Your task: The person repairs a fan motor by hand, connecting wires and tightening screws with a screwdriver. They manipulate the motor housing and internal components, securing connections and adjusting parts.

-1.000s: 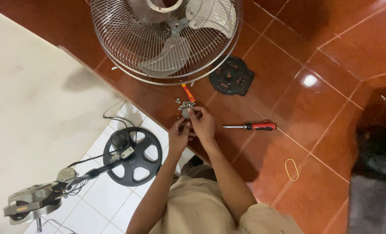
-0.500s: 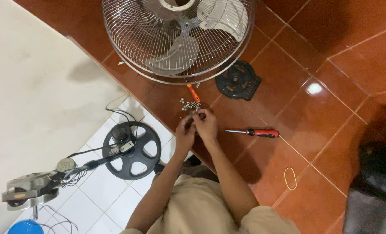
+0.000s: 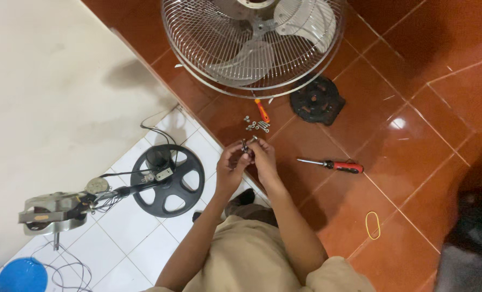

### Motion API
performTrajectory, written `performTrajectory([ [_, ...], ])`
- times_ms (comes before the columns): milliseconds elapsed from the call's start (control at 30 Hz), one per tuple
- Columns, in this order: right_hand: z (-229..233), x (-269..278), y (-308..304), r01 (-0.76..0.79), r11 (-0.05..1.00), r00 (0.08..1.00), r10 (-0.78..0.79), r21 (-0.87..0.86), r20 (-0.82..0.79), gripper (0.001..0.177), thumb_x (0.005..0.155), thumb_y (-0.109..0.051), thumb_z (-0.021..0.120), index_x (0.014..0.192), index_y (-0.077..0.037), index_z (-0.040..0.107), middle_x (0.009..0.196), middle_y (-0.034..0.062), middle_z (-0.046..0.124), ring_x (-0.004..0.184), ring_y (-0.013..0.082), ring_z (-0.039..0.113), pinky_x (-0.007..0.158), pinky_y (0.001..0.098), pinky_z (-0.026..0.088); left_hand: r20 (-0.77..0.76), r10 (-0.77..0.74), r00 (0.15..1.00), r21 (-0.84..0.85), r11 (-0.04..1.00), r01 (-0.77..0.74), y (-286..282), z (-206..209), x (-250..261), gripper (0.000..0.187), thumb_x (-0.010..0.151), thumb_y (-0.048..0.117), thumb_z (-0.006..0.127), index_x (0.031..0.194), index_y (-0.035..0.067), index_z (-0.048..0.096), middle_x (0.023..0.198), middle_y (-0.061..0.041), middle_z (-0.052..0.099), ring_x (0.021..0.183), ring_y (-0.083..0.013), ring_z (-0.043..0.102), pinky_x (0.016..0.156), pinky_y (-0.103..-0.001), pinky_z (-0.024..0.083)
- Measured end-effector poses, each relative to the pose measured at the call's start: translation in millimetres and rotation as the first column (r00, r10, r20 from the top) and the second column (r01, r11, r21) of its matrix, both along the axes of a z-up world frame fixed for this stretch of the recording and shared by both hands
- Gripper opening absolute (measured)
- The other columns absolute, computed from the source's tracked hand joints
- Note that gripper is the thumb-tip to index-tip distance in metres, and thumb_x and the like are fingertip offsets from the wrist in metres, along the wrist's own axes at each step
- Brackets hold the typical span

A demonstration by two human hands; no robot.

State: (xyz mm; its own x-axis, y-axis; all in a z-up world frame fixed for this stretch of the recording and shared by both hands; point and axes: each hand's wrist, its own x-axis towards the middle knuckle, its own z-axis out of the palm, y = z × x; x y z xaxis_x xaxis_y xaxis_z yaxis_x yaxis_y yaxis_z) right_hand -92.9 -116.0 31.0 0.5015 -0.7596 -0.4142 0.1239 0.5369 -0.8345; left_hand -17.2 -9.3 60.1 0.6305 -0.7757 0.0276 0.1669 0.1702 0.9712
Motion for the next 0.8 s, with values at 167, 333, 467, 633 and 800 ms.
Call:
performTrajectory([
  [167, 13, 22, 43, -0.187, 0.97, 0.973, 0.162, 0.153, 0.166, 0.011, 0.096, -0.015, 0.064, 0.088, -0.009, 0.064, 0.07, -0.0012, 0.06, 0.059, 0.0085, 0.055, 0.053, 0.0254, 0.043, 0.0, 0.07, 0.998, 0.02, 0.997, -0.07, 52, -6, 30, 0.029, 0.1, 0.012, 0.068, 0.124, -0.003, 0.061, 0.138, -0.015, 0.063, 0.086, -0.0108, 0.068, 0.072, -0.026, 0.057],
  [333, 25, 43, 107, -0.31, 0.931, 0.95, 0.297, 0.193, 0.092, 0.019, 0.101, -0.025, 0.063, 0.088, -0.011, 0.064, 0.072, -0.0024, 0.061, 0.062, 0.0097, 0.058, 0.056, 0.0259, 0.044, -0.143, 0.143, 0.979, 0.017, 0.99, -0.141, 124, -29, 46, 0.026, 0.1, 0.01, 0.068, 0.122, -0.003, 0.063, 0.12, -0.013, 0.07, 0.084, -0.0116, 0.07, 0.073, -0.027, 0.058],
  [467, 25, 69, 155, -0.428, 0.881, 0.903, 0.425, 0.202, 0.057, 0.022, 0.102, -0.03, 0.061, 0.089, -0.013, 0.063, 0.071, -0.0003, 0.062, 0.06, 0.0127, 0.058, 0.052, 0.026, 0.038, -0.171, 0.247, 0.954, 0.072, 0.969, -0.237, 182, -39, 60, 0.028, 0.101, 0.011, 0.068, 0.125, -0.002, 0.065, 0.098, -0.009, 0.074, 0.079, -0.0109, 0.068, 0.072, -0.026, 0.057],
  [633, 23, 93, 210, -0.562, 0.781, 0.827, 0.536, 0.273, 0.171, 0.018, 0.101, -0.025, 0.061, 0.096, -0.009, 0.067, 0.079, -0.0001, 0.065, 0.069, 0.0113, 0.06, 0.059, 0.0261, 0.043, -0.178, 0.346, 0.921, 0.084, 0.938, -0.336, 247, -37, 74, 0.029, 0.101, 0.012, 0.067, 0.127, -0.001, 0.066, 0.097, -0.008, 0.074, 0.08, -0.0102, 0.068, 0.073, -0.025, 0.057],
  [800, 20, 116, 261, -0.677, 0.67, 0.731, 0.66, 0.305, 0.173, 0.014, 0.099, -0.02, 0.059, 0.097, -0.009, 0.068, 0.08, 0.0006, 0.067, 0.07, 0.0132, 0.061, 0.06, 0.027, 0.044, -0.233, 0.426, 0.874, 0.086, 0.905, -0.418, 306, -21, 86, 0.029, 0.104, 0.014, 0.063, 0.129, 0.0, 0.067, 0.104, -0.007, 0.073, 0.086, -0.0097, 0.068, 0.076, -0.025, 0.058],
])
